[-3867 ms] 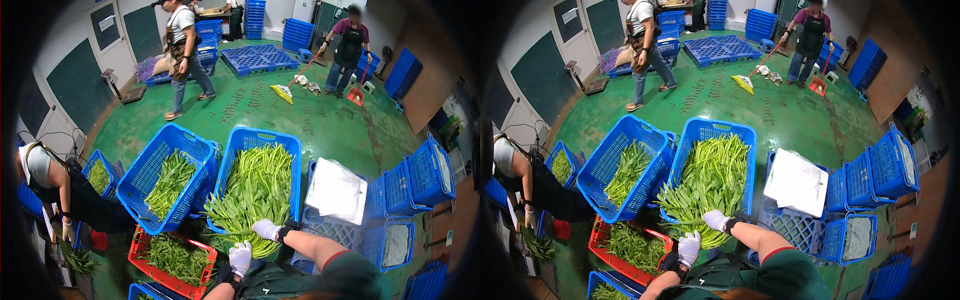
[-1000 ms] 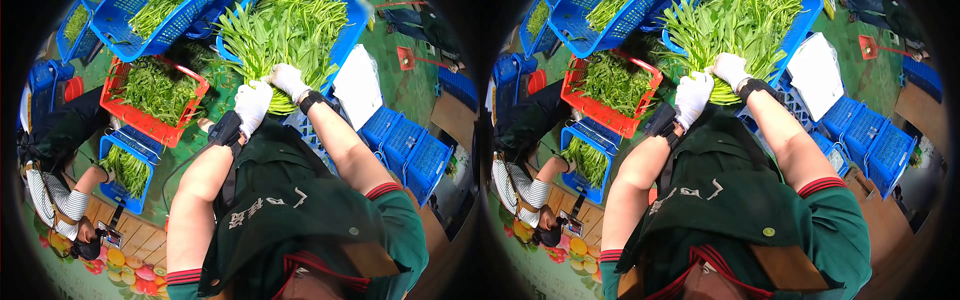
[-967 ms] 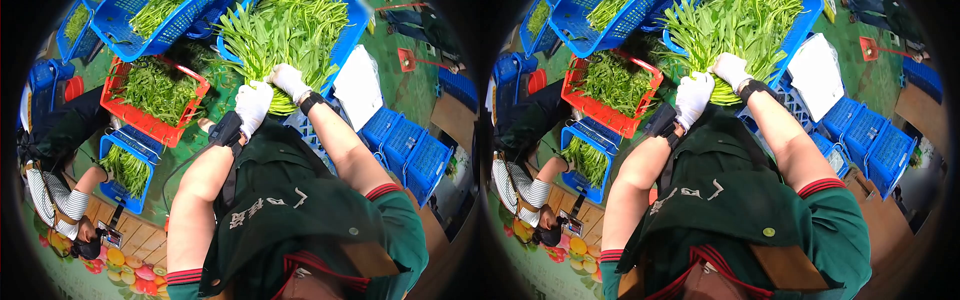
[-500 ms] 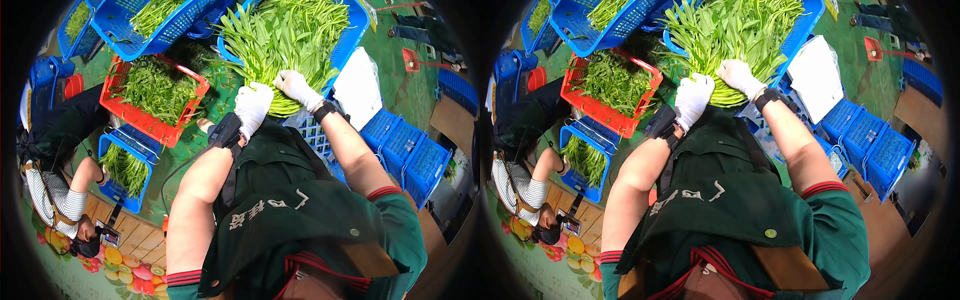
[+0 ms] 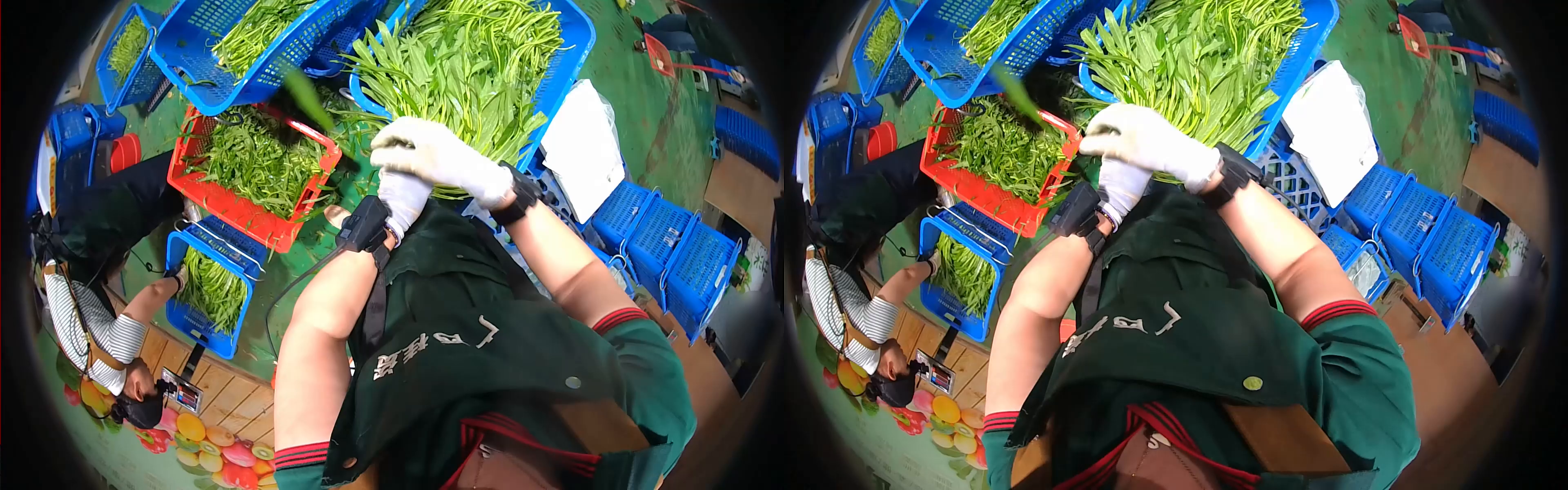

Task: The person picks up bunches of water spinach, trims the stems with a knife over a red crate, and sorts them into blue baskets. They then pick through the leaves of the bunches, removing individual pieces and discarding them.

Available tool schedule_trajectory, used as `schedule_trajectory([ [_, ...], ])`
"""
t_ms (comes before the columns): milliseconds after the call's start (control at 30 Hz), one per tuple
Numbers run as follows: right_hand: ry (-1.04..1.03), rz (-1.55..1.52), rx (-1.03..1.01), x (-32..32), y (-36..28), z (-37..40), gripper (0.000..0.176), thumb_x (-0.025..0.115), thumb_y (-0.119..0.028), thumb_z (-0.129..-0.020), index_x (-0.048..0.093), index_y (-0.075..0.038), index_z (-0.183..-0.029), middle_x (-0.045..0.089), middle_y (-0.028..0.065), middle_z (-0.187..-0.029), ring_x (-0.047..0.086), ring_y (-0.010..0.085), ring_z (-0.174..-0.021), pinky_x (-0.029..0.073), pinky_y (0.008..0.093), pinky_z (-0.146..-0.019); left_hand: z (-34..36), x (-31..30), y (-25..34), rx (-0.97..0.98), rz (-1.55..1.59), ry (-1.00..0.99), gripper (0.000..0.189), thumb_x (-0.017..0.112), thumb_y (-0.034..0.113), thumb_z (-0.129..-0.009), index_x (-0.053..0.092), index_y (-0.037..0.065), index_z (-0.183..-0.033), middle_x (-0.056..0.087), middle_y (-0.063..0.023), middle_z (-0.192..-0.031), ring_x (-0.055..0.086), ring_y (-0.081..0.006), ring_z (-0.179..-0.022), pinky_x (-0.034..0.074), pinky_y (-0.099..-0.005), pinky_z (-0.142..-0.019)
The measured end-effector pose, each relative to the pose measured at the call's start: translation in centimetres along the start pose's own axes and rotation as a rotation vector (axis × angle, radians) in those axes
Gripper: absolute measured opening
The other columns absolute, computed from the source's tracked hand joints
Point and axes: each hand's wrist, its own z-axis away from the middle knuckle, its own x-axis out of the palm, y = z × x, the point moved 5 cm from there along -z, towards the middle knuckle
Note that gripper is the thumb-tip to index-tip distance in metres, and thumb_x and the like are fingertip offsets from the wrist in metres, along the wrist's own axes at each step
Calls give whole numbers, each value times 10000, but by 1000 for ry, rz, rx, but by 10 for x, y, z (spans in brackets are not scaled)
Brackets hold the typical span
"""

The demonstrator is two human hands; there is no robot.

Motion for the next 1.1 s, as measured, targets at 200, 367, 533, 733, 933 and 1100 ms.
schedule_trajectory([
  [200,166,483,195,5,141,12,364,553,-307,-874,626,-90,-1157,656,173,-1050,619,334,-975,493,420,-843,-1,-41,1,105,-224,129,309,591,144,-749,571,119,-1056,536,-101,-874,523,-221,-609,441,-293,-420],
  [367,357,424,383,0,158,4,371,548,-289,-871,622,-114,-1190,664,182,-1038,642,337,-934,500,426,-830,-2,-42,3,94,-204,125,311,592,146,-748,571,123,-1057,533,-99,-873,526,-225,-611,445,-294,-416],
  [533,-186,467,173,21,134,-28,438,539,-234,-887,522,-110,-1307,638,174,-1105,608,359,-995,494,412,-857,-3,-47,3,163,-220,30,323,592,143,-746,567,117,-1067,541,-106,-894,528,-226,-619,455,-293,-418],
  [733,283,648,162,-1,164,14,364,546,-213,-863,580,-70,-1195,661,168,-1000,644,335,-884,514,426,-764,-2,-50,1,163,-222,104,350,591,130,-741,552,109,-1087,541,-122,-927,528,-226,-618,457,-295,-416],
  [933,358,634,275,-12,161,14,237,534,-214,-869,641,-65,-1019,657,162,-860,642,348,-798,506,448,-710,-3,-50,2,165,-224,108,345,591,128,-741,550,108,-1083,543,-122,-936,528,-226,-621,454,-295,-416],
  [1100,103,827,207,-6,159,-4,195,531,-233,-850,645,-75,-846,649,157,-731,648,341,-696,501,437,-622,-3,-51,4,155,-257,93,326,591,130,-742,549,109,-1065,547,-112,-922,530,-224,-623,454,-294,-416],
])
